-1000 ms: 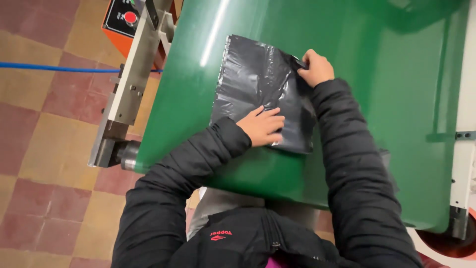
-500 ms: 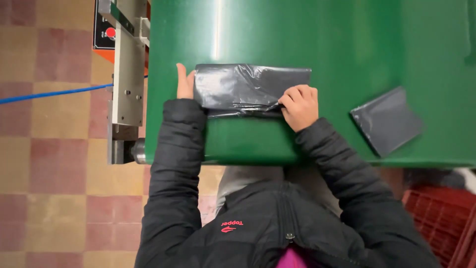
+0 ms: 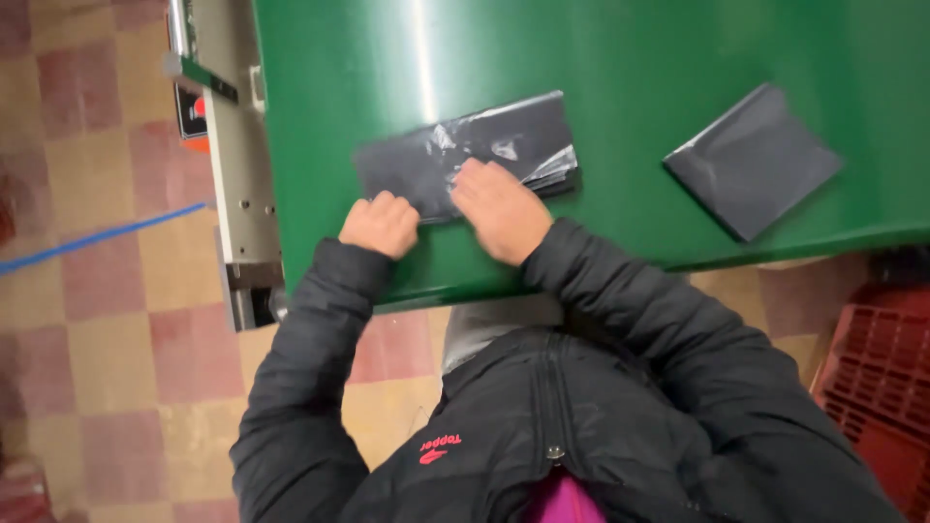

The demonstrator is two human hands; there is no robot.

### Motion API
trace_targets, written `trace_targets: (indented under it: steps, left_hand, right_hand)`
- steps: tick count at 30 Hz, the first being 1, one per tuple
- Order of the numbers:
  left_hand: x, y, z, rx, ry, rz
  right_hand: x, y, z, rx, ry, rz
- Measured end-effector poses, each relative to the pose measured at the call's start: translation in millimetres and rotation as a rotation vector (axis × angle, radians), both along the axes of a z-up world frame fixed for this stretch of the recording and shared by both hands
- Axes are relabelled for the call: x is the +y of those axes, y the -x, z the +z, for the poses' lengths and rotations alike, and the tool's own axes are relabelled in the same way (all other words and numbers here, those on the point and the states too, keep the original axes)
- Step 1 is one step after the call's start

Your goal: Folding black plastic bags on a conveyor belt and placing them in a crate.

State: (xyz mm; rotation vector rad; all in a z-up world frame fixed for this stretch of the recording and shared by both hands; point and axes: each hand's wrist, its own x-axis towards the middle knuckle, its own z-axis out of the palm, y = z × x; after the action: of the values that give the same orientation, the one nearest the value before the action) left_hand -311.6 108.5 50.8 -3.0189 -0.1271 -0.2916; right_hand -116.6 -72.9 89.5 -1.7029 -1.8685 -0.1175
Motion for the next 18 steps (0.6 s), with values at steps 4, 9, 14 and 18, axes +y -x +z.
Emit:
trace_targets:
  steps: [4, 9, 14, 18]
  left_hand:
    - [-40.2, -30.2, 31.3, 0.05, 0.606, -0.234]
    - [-5.1, -79.8, -16.2, 0.331, 1.515, 0.065]
    - [25.1, -101.2, -68.0, 0.54, 2.104, 0.126]
    - [6.2, -108.3, -81.6, 0.101, 1.764, 0.503]
  right_hand:
    - [-14.3, 19.2, -55.7, 0.01, -0.013, 0.08]
    - [-63.9, 7.6, -77.3, 0.364, 0.08, 0.19]
    - [-72.9, -14.1, -113.5, 0.984, 0.681, -0.336]
    - [-56.5, -40.4, -134.9, 1.848, 0.246, -0.256]
